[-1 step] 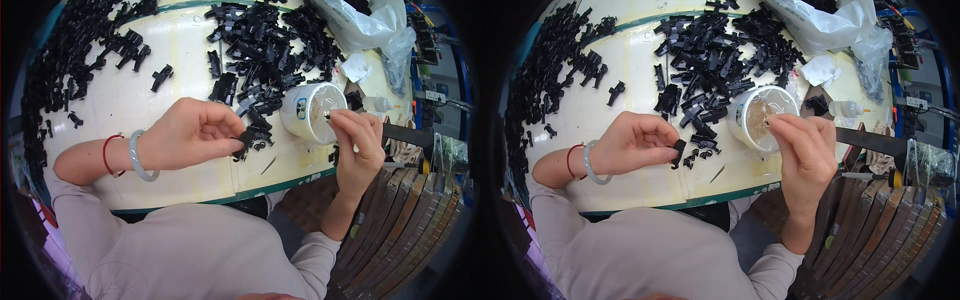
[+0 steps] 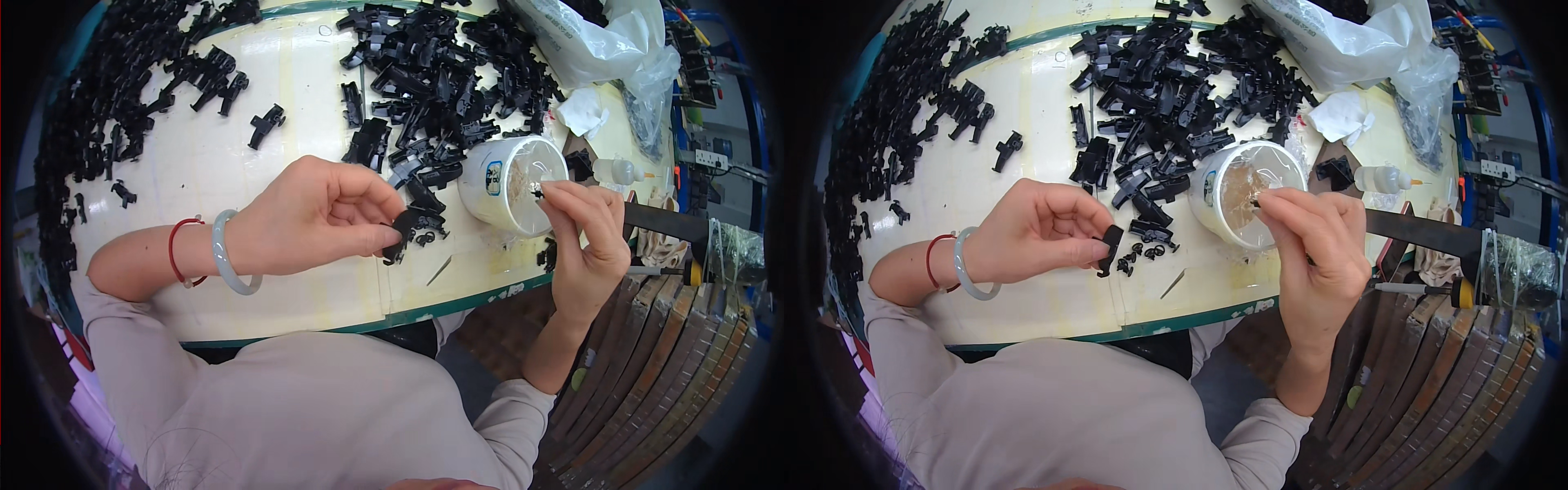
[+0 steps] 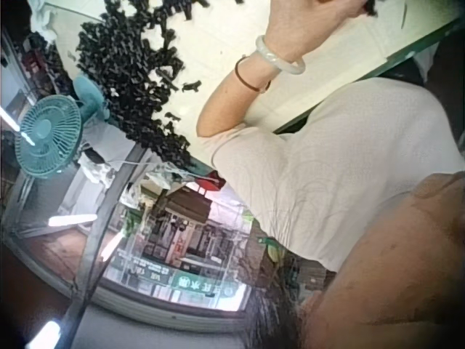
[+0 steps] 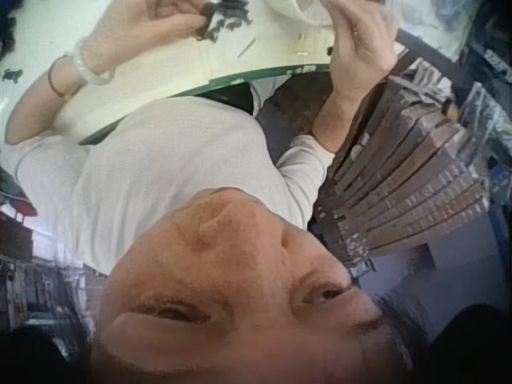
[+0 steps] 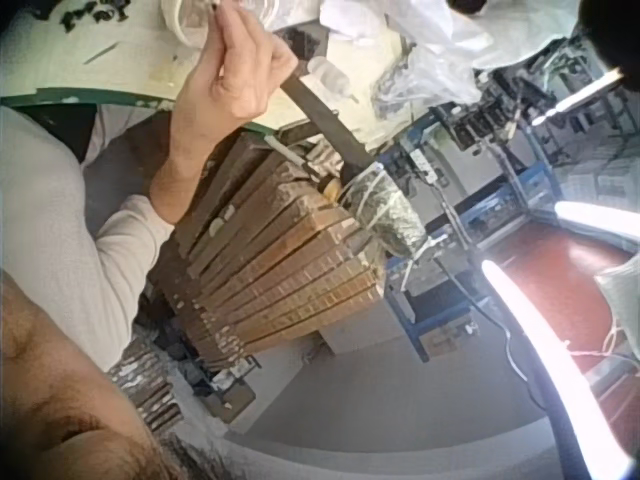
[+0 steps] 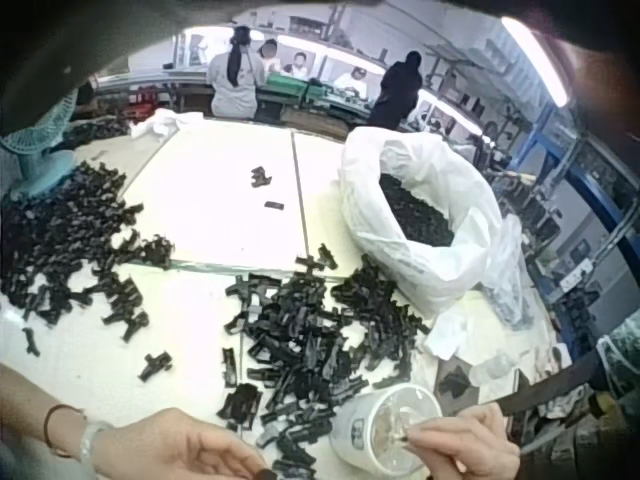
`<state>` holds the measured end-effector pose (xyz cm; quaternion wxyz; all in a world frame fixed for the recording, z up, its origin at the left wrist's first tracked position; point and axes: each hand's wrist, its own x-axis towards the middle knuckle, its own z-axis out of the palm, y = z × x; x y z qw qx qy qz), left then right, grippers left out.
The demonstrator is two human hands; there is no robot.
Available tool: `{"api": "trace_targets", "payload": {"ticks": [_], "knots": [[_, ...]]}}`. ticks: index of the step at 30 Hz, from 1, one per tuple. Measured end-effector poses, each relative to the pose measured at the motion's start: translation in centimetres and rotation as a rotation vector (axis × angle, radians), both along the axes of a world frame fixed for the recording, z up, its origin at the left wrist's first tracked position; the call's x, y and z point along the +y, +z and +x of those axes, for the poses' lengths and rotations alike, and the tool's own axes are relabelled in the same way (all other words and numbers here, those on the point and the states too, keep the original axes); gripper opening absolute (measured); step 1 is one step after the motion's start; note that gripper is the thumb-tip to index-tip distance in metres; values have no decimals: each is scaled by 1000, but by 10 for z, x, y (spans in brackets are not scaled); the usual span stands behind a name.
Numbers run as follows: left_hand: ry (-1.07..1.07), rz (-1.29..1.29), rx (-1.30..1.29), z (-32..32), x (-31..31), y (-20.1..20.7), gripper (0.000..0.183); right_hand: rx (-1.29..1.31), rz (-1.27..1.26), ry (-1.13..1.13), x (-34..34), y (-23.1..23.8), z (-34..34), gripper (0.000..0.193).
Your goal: Assembling small black plastic components by applying a lubricant or adhesive from a cup using a thin applicator tool.
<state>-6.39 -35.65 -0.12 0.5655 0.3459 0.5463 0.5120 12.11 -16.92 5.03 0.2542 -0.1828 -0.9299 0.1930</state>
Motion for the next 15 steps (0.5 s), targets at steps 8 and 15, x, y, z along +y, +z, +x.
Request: {"api": "trace_targets", "payload": {"ticks": [8,15], "knots": [[58,-57,-442,4,10,2,22,116,-260,-51,2,-5,4,18],[57,-93,-530,13,27,8,20,137,-270,-2,-16,1,3,20]]}}
